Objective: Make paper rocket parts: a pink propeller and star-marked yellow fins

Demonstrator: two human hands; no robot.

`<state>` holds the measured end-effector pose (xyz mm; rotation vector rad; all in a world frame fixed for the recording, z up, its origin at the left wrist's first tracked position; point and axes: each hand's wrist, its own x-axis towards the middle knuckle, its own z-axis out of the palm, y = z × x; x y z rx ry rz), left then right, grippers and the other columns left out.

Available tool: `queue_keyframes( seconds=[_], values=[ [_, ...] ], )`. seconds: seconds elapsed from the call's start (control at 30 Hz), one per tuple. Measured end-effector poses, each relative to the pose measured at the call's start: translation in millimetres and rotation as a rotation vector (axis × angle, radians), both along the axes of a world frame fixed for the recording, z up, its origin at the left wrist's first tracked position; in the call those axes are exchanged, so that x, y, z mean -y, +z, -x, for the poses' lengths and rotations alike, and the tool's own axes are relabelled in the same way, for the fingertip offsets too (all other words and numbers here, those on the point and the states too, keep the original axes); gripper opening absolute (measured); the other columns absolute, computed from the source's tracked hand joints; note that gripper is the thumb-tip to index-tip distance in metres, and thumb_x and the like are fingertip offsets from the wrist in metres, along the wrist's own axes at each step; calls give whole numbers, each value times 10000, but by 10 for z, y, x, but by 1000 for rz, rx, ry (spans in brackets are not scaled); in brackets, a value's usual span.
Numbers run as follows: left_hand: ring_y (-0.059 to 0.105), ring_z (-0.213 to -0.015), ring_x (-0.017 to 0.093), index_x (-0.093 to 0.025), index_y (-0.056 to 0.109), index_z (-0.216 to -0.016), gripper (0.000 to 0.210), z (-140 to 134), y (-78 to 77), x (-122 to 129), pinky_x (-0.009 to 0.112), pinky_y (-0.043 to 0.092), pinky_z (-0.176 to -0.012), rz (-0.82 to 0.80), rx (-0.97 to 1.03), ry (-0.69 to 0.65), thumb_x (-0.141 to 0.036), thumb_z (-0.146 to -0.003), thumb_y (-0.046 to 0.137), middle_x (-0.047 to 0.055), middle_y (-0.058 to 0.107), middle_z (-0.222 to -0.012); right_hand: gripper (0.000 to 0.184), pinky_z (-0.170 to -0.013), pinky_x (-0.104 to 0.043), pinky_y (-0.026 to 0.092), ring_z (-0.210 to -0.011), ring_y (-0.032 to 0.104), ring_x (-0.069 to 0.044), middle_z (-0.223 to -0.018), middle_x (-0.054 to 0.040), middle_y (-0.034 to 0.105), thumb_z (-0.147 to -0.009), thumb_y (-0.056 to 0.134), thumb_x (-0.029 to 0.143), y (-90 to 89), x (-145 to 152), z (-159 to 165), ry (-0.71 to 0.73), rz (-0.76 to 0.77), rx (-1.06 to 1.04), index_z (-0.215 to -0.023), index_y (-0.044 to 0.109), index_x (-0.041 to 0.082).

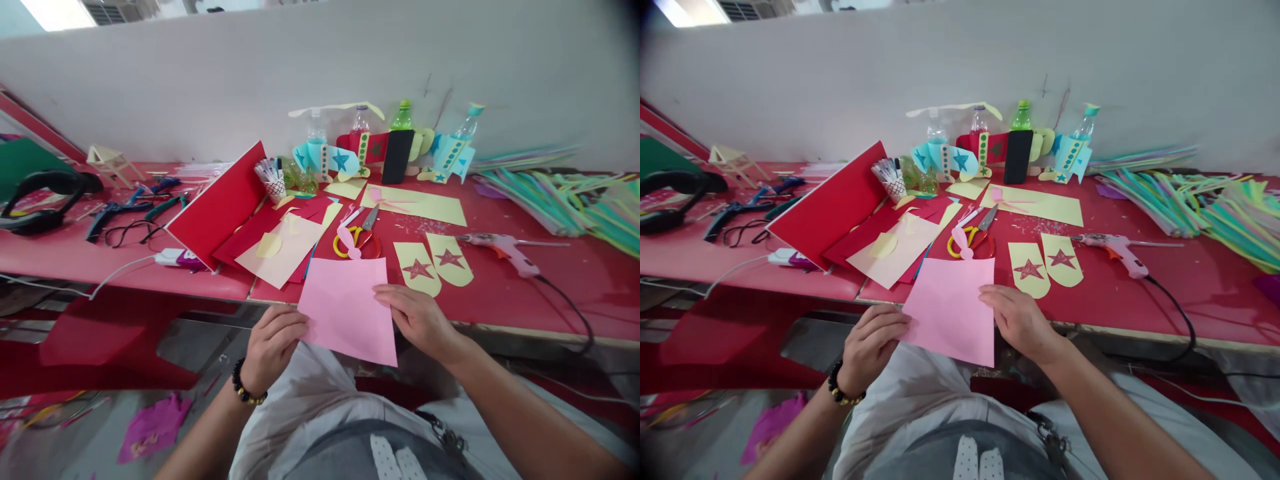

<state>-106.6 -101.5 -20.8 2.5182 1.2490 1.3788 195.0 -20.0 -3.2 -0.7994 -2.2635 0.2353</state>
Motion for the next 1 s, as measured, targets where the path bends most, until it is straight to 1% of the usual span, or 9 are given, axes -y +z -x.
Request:
queue_keyframes(
  seconds=[0.1, 0.17, 0.3, 0.33, 0.43, 0.6, 0.83, 0.93, 1.0],
  values=[
    [605, -1061, 209, -200, 629, -1016, 280, -66, 12, 2, 398, 515, -918, 50, 30, -88, 10, -849, 549, 60, 715, -1041, 387, -864, -387, 580, -984, 697, -212, -1053, -86, 737, -805, 444, 2, 65, -150, -77, -97, -75, 1, -1043, 685, 189],
    [605, -1051, 204, -184, 621, -1028, 289, -98, 32, 26, 393, 514, -918, 84, 48, -142, 25, -838, 561, 67, 711, -1046, 341, -850, -410, 561, -952, 681, -230, -1014, -87, 738, -819, 458, 29, 133, -299, -86, -167, -88, 1, -1016, 687, 185],
    [601, -1035, 196, -165, 617, -1039, 298, -126, 65, 106, 377, 515, -898, 100, 76, -178, 44, -833, 563, 77, 704, -1039, 127, -784, -388, 518, -889, 638, -240, -922, -69, 732, -872, 578, 224, 275, -632, 113, -242, 66, 152, -930, 686, 193],
    [599, -1034, 196, -161, 616, -1046, 297, -128, 69, 125, 378, 513, -899, 98, 74, -180, 42, -837, 558, 80, 703, -1040, 118, -758, -372, 508, -876, 630, -238, -907, -66, 727, -858, 618, 284, 296, -701, 202, -261, 110, 202, -900, 683, 197],
    [593, -1040, 203, -151, 619, -1051, 277, -124, 70, 167, 381, 509, -897, 114, 50, -181, 28, -856, 540, 97, 699, -1045, 238, -655, -338, 465, -854, 597, -254, -842, -71, 703, -799, 681, 438, 311, -836, 479, -331, 142, 413, -833, 659, 204],
    [594, -1033, 209, -149, 623, -1040, 263, -99, 57, 171, 371, 515, -877, 127, 40, -169, 21, -859, 535, 106, 698, -1032, 179, -670, -328, 430, -855, 595, -246, -881, -117, 690, -870, 599, 345, 259, -899, 692, -359, 107, 478, -882, 646, 173],
    [584, -1054, 215, -150, 621, -1059, 277, -129, -31, 8, 382, 503, -910, 78, 44, -134, 22, -855, 546, 96, 693, -1050, 160, -616, -315, 410, -790, 622, -239, -813, -111, 694, -895, 533, 264, 268, -1081, 611, -408, 133, 498, -882, 652, 158],
    [577, -1065, 221, -152, 619, -1052, 268, -174, -87, -119, 391, 500, -920, 27, 55, -103, 17, -853, 556, 93, 690, -1058, 160, -690, -332, 448, -858, 624, -251, -887, -110, 701, -890, 554, 264, 321, -1122, 526, -425, 136, 473, -944, 656, 154],
    [580, -1053, 216, -159, 618, -1030, 261, -201, -125, -205, 383, 505, -911, 0, 63, -78, 20, -848, 565, 85, 692, -1047, 220, -793, -348, 462, -963, 607, -255, -1004, -109, 693, -893, 577, 307, 360, -1032, 415, -412, 114, 413, -1039, 638, 155]
  ],
)
